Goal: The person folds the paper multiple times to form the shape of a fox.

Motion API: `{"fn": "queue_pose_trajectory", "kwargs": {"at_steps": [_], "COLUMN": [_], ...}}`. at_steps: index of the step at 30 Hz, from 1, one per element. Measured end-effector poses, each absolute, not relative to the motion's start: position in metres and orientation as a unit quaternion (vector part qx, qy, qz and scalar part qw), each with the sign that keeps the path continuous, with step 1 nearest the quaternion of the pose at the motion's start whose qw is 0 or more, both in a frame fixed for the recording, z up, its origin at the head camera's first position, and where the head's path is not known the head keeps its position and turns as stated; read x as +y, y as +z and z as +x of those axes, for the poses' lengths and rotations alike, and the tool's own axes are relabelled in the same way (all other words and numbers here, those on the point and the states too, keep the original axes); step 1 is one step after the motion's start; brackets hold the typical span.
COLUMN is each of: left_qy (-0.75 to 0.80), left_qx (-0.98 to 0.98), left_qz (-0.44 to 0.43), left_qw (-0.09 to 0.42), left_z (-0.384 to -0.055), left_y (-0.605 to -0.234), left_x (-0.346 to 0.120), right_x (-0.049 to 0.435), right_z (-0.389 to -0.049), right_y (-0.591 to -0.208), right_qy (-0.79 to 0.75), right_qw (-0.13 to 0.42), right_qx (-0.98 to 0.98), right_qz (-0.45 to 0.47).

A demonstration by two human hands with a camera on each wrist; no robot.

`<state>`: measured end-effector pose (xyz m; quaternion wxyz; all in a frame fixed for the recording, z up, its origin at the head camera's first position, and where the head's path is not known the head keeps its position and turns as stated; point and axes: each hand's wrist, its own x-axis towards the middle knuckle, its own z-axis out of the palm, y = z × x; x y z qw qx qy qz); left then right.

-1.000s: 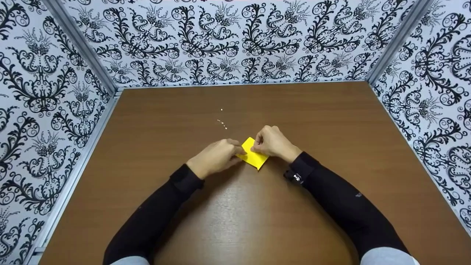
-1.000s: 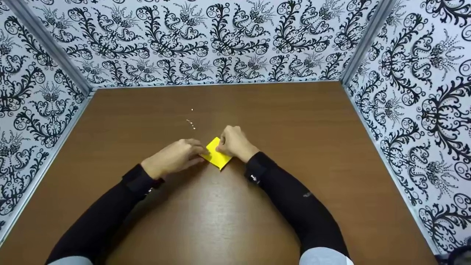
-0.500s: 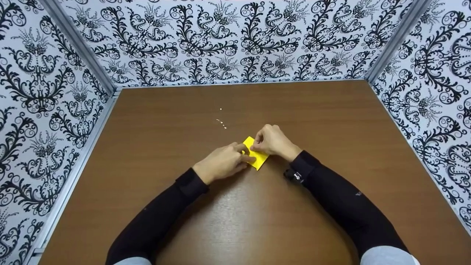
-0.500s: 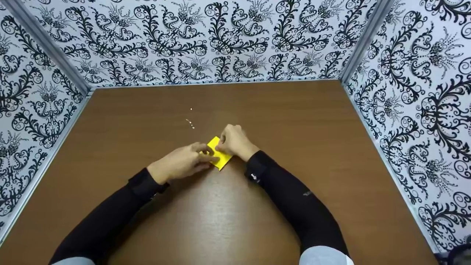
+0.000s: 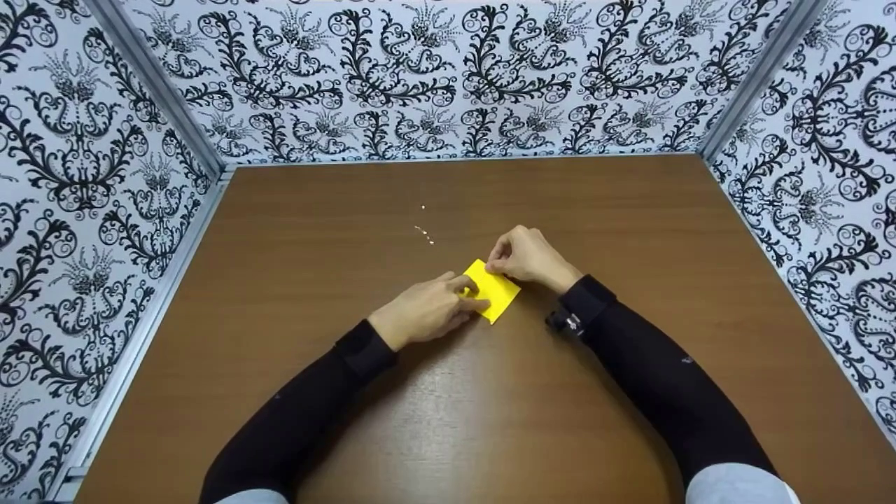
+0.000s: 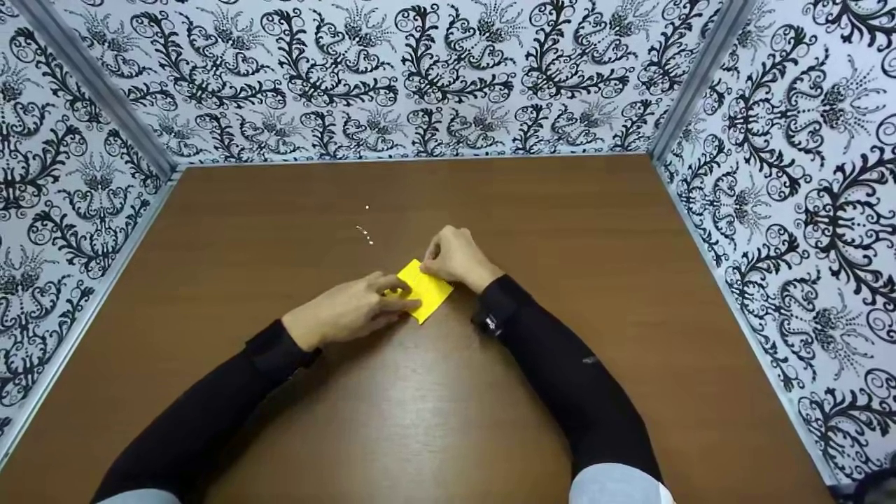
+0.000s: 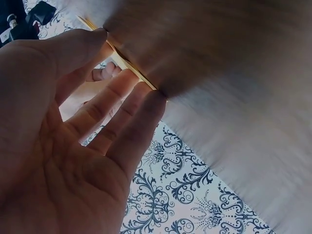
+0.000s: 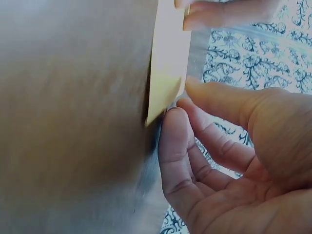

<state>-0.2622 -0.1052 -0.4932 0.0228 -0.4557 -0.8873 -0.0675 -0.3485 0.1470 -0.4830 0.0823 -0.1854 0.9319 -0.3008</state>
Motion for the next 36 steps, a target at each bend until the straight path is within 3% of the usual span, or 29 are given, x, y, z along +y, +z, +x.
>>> {"fn": "queue_pose_trajectory", "kwargs": {"at_steps": [24, 30, 36], "left_qy": [-0.061, -0.106, -0.150], "left_qx": [-0.887, -0.890, -0.892], "left_qz": [-0.457, -0.443, -0.425], "left_qw": [0.023, 0.012, 0.036], "left_z": [-0.264, -0.266, -0.270], "left_y": [-0.497, -0.498, -0.491], "left_x": [-0.107, -0.109, -0.117], "right_x": [0.136, 0.140, 0.144], "right_z": [-0.369, -0.367, -0.370], "right_y": [-0.477, -0.478, -0.467], "right_qy": [-0.366, -0.378, -0.387], "right_qw": [0.197, 0.179, 0.131], "right_qx": [0.899, 0.893, 0.896], "right_qz": [-0.137, -0.167, -0.176]}}
